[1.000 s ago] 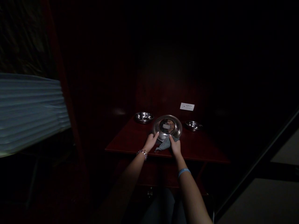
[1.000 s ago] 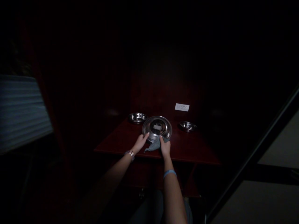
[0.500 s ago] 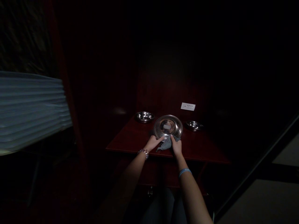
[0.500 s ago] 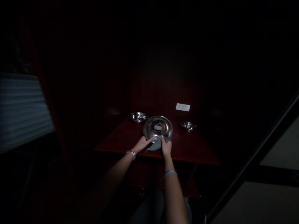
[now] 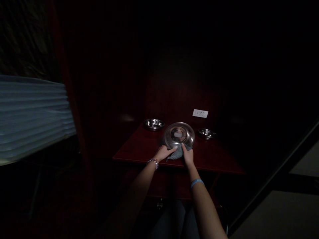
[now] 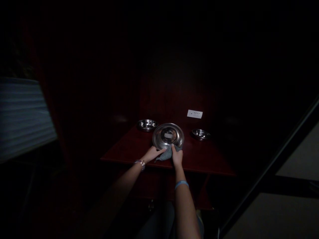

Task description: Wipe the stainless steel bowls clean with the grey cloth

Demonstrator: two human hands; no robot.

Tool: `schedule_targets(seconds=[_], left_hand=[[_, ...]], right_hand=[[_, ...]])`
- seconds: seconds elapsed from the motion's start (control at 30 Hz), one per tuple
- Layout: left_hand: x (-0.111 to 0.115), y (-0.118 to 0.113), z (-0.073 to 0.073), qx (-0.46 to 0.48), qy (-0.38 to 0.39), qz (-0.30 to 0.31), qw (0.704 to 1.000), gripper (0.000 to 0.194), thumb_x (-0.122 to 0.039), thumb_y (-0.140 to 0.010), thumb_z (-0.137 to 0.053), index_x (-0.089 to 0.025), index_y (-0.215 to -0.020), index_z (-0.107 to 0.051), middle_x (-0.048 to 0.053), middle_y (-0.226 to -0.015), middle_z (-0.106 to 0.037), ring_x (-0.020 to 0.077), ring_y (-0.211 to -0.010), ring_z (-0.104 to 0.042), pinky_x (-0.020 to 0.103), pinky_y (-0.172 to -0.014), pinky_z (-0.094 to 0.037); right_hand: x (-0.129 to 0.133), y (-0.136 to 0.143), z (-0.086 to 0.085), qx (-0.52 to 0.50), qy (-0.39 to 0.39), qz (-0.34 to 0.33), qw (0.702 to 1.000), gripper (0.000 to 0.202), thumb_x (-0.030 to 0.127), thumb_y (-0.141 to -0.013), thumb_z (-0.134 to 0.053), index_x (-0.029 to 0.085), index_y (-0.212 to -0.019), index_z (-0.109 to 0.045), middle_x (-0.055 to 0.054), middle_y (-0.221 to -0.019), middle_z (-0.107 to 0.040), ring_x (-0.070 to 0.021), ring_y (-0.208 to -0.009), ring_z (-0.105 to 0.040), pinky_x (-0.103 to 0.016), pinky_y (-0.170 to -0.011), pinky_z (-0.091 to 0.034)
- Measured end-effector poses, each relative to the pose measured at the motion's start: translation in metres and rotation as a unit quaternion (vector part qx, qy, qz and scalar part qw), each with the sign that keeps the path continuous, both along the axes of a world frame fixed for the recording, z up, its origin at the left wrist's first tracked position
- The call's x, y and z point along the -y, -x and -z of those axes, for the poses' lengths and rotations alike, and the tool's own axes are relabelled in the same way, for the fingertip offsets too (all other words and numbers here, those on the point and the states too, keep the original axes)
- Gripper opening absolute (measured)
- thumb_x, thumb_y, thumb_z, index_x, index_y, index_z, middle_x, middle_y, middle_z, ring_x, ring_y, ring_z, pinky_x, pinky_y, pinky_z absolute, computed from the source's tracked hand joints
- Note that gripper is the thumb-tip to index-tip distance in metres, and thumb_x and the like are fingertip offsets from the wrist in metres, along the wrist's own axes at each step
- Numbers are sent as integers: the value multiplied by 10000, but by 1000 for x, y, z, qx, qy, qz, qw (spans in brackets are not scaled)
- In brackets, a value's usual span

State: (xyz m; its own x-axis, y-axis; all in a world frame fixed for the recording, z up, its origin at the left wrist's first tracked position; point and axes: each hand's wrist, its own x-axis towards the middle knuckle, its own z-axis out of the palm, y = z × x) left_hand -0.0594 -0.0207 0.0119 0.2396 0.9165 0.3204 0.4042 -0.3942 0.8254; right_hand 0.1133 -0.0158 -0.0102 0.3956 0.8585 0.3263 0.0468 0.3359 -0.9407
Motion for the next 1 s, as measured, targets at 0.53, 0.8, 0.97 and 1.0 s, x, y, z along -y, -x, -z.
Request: schedule_targets(seconds=[0.53,0.8,0.97,1.0], left_hand=[[2,-4,-4,103,-7,22,994,582,-565,-698,-683,-151,-1107,-701,116,-1147,-712,256,-1144,-626,337,-1010,-460],[3,-3,-7,106,-9,24,994,551,-547,-724,-657,-133,-1085,-706,120,-1110,-725,259,-1110,-645,339,-987,-477],[1,-2,-7,87,-10,30,996,526,-532,-767,-614,-123,-1086,-703,123,-1115,-722,245,-1095,-652,330,-984,-474],[1,-2,-7,83,-15,29,996,523,-527,-774,-610,-123,-1093,-700,123,-1119,-721,243,-1094,-653,332,-985,-473]], right_hand=[[2,1,-3,-18,-9,-21,1000,449,447,-720,-678,114,-1018,-723,-114,-1066,-735,-269,-1034,-679,-376,-931,-515],[5,2,-5,-21,-2,-31,999,457,458,-711,-674,123,-1018,-718,-104,-1071,-735,-266,-1043,-674,-361,-930,-512],[5,2,-5,-14,2,-24,1000,443,459,-713,-672,119,-992,-721,-110,-1047,-740,-270,-1024,-681,-360,-905,-522],[5,2,-4,-14,3,-22,1000,441,459,-712,-672,117,-987,-722,-112,-1043,-741,-269,-1018,-683,-359,-900,-524]])
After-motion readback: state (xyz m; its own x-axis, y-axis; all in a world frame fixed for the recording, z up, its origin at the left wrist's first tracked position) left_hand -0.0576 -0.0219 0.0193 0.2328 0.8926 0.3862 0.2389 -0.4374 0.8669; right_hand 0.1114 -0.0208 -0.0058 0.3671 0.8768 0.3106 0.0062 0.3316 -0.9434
